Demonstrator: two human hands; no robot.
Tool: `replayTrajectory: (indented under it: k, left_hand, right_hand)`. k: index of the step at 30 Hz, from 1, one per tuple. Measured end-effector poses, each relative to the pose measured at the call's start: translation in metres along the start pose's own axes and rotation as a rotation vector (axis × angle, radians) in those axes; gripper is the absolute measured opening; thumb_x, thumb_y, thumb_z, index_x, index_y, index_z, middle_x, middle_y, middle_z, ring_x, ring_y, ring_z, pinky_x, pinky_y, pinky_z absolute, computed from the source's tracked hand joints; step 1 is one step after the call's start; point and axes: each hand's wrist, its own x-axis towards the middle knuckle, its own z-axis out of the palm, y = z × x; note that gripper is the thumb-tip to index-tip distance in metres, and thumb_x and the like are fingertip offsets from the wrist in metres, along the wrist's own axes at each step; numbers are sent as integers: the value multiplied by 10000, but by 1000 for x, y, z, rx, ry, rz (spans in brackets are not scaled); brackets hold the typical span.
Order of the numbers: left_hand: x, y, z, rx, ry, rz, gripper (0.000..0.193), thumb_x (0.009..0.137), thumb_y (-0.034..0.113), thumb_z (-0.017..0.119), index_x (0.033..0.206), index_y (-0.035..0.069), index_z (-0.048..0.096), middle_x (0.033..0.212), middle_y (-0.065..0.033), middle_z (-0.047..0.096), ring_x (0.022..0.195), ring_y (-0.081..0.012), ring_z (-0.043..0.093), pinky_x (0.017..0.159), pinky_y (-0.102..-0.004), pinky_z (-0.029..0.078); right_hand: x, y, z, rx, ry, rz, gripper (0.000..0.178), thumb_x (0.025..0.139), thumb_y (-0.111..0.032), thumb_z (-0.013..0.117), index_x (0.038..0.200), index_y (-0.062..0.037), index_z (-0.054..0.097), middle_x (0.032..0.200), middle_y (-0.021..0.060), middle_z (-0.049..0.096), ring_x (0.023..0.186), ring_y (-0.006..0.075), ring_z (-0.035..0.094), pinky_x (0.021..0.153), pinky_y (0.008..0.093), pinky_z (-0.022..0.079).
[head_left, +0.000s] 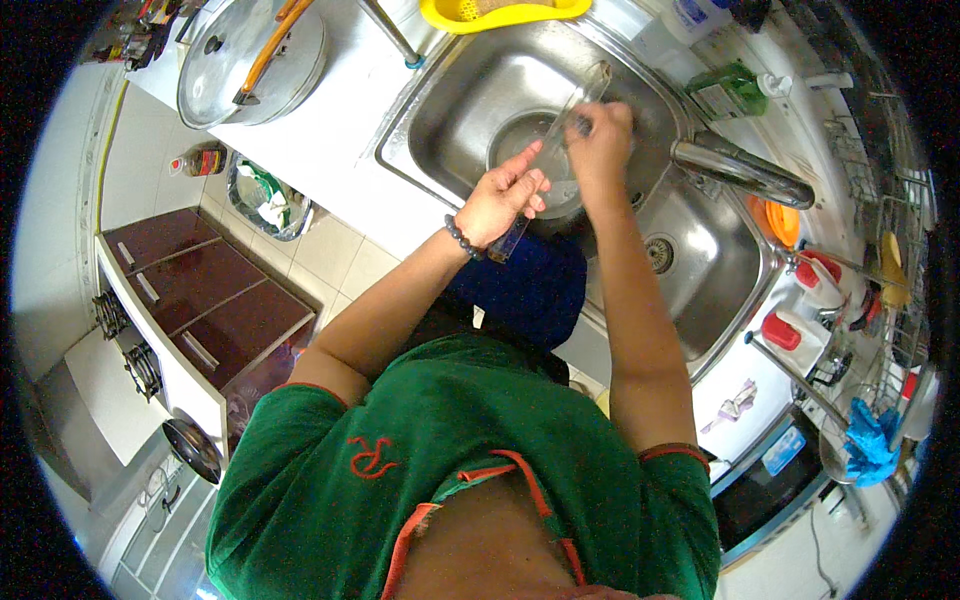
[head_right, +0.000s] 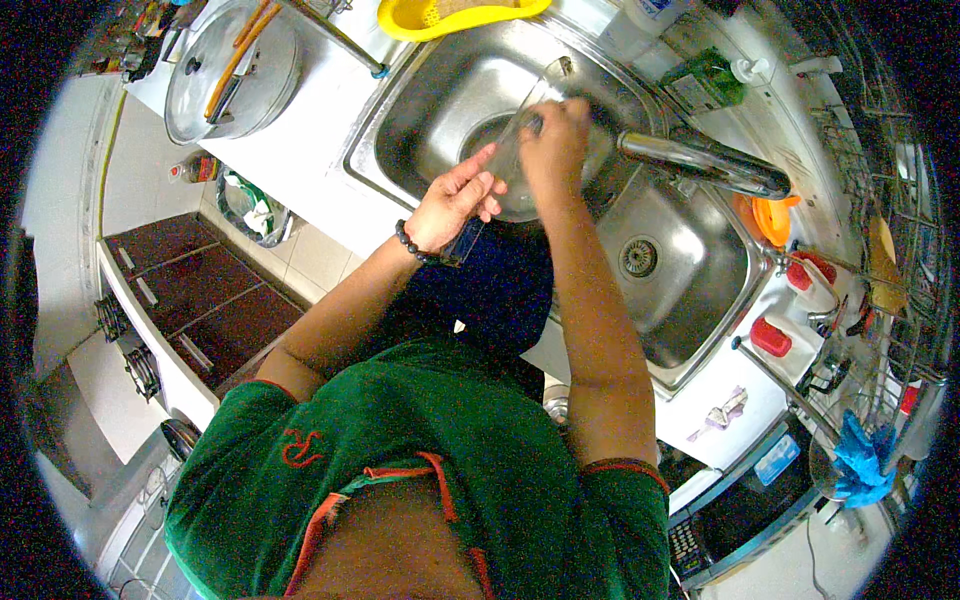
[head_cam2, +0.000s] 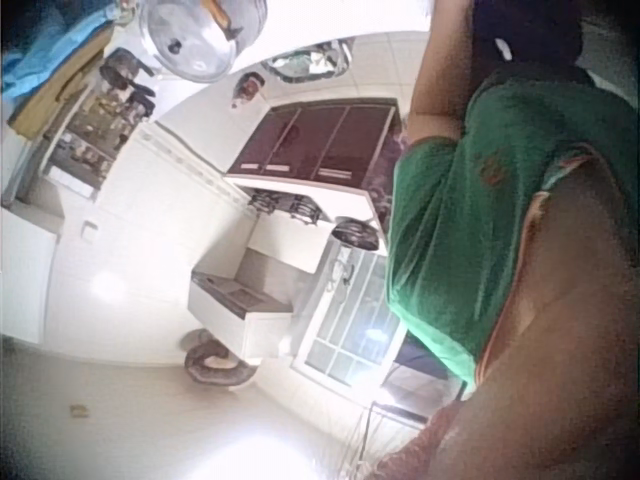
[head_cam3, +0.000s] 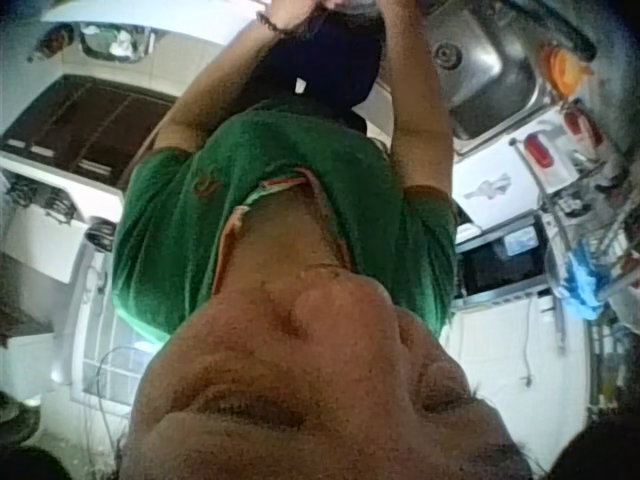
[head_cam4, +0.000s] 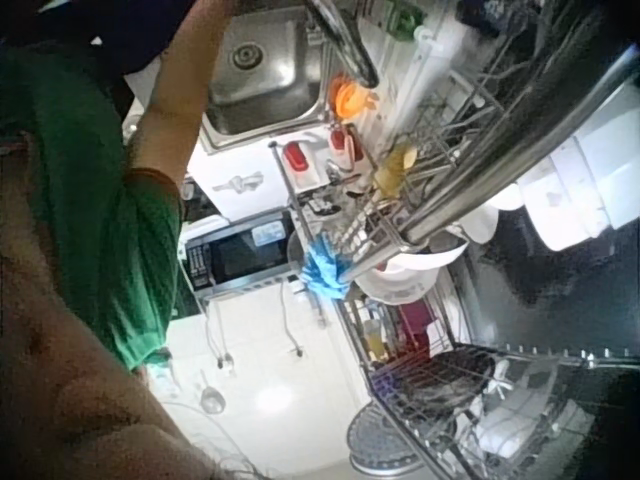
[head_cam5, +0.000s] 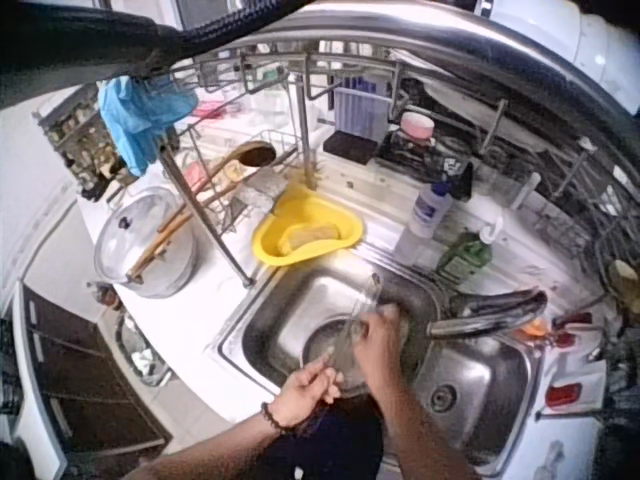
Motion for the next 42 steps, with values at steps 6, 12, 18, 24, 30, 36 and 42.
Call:
replayTrajectory:
  k: [6, 12, 18, 24, 30, 36, 42]
  left_hand:
    - [-3, -17, -7, 16, -49, 43, 545, 928, 160, 484, 1396, 46, 229, 929, -52, 577, 725, -108, 561, 641, -227, 474]
    - [14, 9, -27, -27, 207, 4, 704, 798, 113, 674, 1372, 12, 278, 845, -23, 552, 671, -80, 514, 537, -204, 443]
    - [9, 30, -47, 188, 257, -167, 565, 848, 281, 623, 1311, 49, 397, 719, 66, 481, 533, -34, 370, 436, -181, 286]
    - [7, 30, -54, 163, 350, -250, 427, 908, 443, 469, 1094, 69, 560, 541, 58, 337, 408, -53, 279, 357, -206, 242]
    - [10, 8, -71, -74, 234, -148, 434, 912, 405, 486, 1069, 3, 533, 558, 44, 388, 407, -49, 282, 362, -212, 229]
    - [5, 10, -77, -219, 222, -105, 306, 945, 289, 452, 1074, 23, 530, 655, 35, 413, 468, -49, 304, 378, -189, 239]
    - [0, 14, -77, -113, 252, -33, 254, 931, 256, 487, 1044, 33, 534, 632, 36, 411, 455, -48, 307, 375, -191, 226]
  right_hand:
    - [6, 26, 10, -48, 53, 81, 261, 645, -68, 708, 874, -14, 597, 921, 167, 521, 892, 350, 512, 796, 400, 416]
    - [-61, 23, 9, 186, -39, 265, 237, 693, -98, 680, 904, -21, 603, 905, 178, 575, 886, 332, 549, 798, 382, 429]
    - [-67, 67, 31, -18, -272, 489, 286, 733, -188, 667, 954, -15, 609, 950, 213, 594, 932, 363, 557, 814, 401, 440]
    - [-75, 90, 64, -73, -299, 483, 339, 720, -217, 681, 989, -31, 590, 1032, 226, 558, 934, 389, 553, 804, 421, 450]
    - [-61, 108, 80, -119, -471, 367, 307, 706, -210, 687, 931, -27, 586, 991, 206, 572, 930, 370, 550, 811, 422, 443]
    - [-52, 94, 76, -57, -223, 463, 279, 742, -192, 652, 951, -20, 589, 1001, 202, 584, 967, 359, 532, 849, 409, 420]
    - [11, 97, 59, -142, -74, 319, 335, 793, -243, 624, 1033, -17, 568, 1041, 189, 560, 985, 350, 522, 854, 400, 420]
